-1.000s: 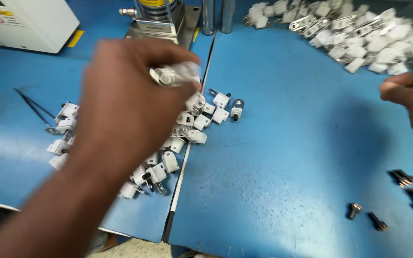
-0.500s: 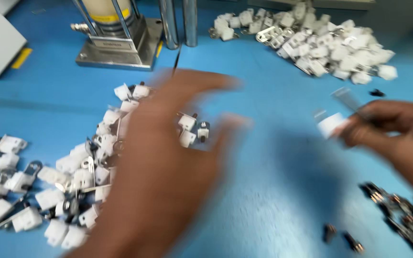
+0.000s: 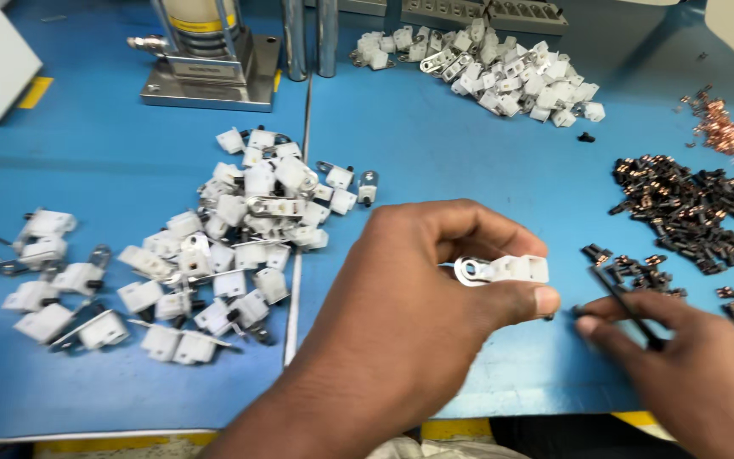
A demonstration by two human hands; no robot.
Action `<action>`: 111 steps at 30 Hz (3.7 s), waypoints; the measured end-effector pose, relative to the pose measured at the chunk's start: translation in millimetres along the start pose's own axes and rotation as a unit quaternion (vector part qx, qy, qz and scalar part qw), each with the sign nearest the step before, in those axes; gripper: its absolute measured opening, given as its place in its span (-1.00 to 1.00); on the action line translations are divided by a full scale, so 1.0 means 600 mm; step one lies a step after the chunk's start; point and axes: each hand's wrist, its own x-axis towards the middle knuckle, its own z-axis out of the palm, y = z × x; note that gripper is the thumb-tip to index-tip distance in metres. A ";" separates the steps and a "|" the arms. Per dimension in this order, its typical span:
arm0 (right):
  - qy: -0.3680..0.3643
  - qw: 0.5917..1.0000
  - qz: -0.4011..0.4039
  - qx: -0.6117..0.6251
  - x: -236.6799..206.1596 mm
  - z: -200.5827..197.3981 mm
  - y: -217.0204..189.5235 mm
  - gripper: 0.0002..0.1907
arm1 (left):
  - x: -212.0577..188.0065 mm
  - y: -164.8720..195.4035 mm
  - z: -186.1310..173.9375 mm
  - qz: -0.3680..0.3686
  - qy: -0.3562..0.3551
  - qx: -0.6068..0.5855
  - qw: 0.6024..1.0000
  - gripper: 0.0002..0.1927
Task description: The person assembles small white plastic electrical components at a workbench. They hold a white housing in one hand, pick black screw-like contacts from a pile, insert them into the housing, and use a black handheld tool to press or tighten the contacts into place, repeating the cycle and setting finished units aside.
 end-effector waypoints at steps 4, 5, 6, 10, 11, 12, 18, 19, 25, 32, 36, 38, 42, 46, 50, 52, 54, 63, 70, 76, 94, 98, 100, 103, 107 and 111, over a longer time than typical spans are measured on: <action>-0.067 0.981 -0.023 0.180 -0.008 -0.040 -0.024 -0.69 | -0.016 0.020 0.001 -0.084 0.003 0.084 0.993 -0.71; -0.092 0.972 -0.030 0.215 -0.006 -0.061 -0.027 -0.69 | -0.017 0.028 0.004 -0.111 -0.001 0.109 0.988 -0.72; -0.115 0.961 -0.040 0.249 -0.002 -0.085 -0.029 -0.69 | -0.016 0.036 0.007 -0.118 -0.011 0.122 0.985 -0.72; -0.160 0.978 -0.039 0.125 0.014 -0.130 -0.057 -0.68 | -0.014 0.062 0.013 -0.124 -0.035 0.164 0.978 -0.71; -0.175 0.980 -0.033 0.092 0.018 -0.135 -0.069 -0.68 | -0.013 0.064 0.015 -0.123 -0.036 0.169 0.977 -0.71; -0.200 0.976 -0.021 0.086 0.020 -0.140 -0.082 -0.67 | -0.013 0.064 0.017 -0.122 -0.036 0.173 0.977 -0.70; -0.335 0.926 -0.023 0.173 -0.005 -0.141 -0.156 -0.59 | -0.009 0.027 0.017 -0.103 -0.031 0.077 0.991 -0.67; -0.339 0.922 -0.019 0.185 -0.009 -0.141 -0.160 -0.63 | -0.007 0.020 0.014 -0.114 -0.038 0.048 0.992 -0.66; -0.194 0.810 -0.106 0.543 -0.003 -0.139 -0.135 -0.78 | -0.009 0.002 0.020 -0.123 0.007 -0.014 0.992 -0.64; -0.135 0.760 -0.327 0.544 -0.008 -0.134 -0.139 -0.80 | -0.007 0.021 0.023 -0.164 0.031 0.006 0.986 -0.63; -0.110 0.795 -0.344 0.487 0.011 -0.130 -0.130 -0.76 | 0.007 0.032 0.027 -0.109 0.022 -0.041 0.993 -0.64; -0.100 0.811 -0.346 0.461 0.028 -0.125 -0.118 -0.73 | 0.018 0.039 0.032 -0.119 0.040 0.002 0.992 -0.65; -0.051 0.834 -0.336 0.435 0.039 -0.106 -0.111 -0.65 | 0.043 0.045 0.041 -0.190 0.086 0.070 0.976 -0.70; 0.010 0.846 -0.357 0.395 0.018 -0.082 -0.145 -0.60 | 0.063 0.013 0.053 -0.139 0.116 0.041 0.983 -0.72; -0.066 0.799 -0.337 0.494 0.057 -0.071 -0.185 -0.74 | 0.074 -0.021 0.024 -0.260 0.115 0.093 0.954 -0.68; -0.131 0.748 -0.164 0.629 0.137 -0.061 -0.215 -0.83 | 0.083 -0.018 -0.012 -0.183 0.179 0.023 0.966 -0.65; -0.068 0.851 -0.207 0.477 0.225 -0.029 -0.267 -0.81 | 0.085 0.000 -0.068 -0.158 0.240 0.022 0.958 -0.63; 0.025 0.918 -0.391 -0.055 0.447 0.131 -0.518 -0.47 | 0.106 0.008 -0.262 -0.420 0.207 0.418 0.779 -0.46; -0.165 0.975 -0.080 0.127 0.278 -0.015 -0.360 -0.51 | 0.137 0.021 -0.189 -0.046 0.225 0.450 0.863 -0.41; -0.255 0.940 0.124 0.190 0.138 -0.048 -0.152 -0.61 | 0.111 -0.049 -0.052 -0.193 -0.066 -0.071 0.976 -0.60; -0.126 0.837 -0.140 0.513 0.028 -0.090 -0.068 -0.78 | 0.029 0.061 0.040 -0.270 0.064 0.085 0.957 -0.69; -0.152 0.869 -0.092 0.462 -0.019 -0.106 -0.131 -0.73 | -0.012 0.074 0.014 -0.229 0.092 0.057 0.967 -0.73; -0.183 0.880 -0.086 0.429 -0.038 -0.117 -0.154 -0.68 | -0.031 0.072 0.000 -0.175 0.087 0.021 0.981 -0.72; -0.226 0.897 -0.079 0.370 -0.055 -0.116 -0.174 -0.63 | -0.059 0.069 -0.021 -0.140 0.088 0.011 0.986 -0.72; -0.264 0.893 -0.097 0.352 -0.046 -0.113 -0.182 -0.66 | -0.075 0.068 -0.046 -0.207 0.056 0.077 0.974 -0.68; -0.184 0.868 -0.158 0.432 -0.030 -0.116 -0.178 -0.73 | -0.081 0.068 -0.066 -0.134 0.042 0.006 0.990 -0.70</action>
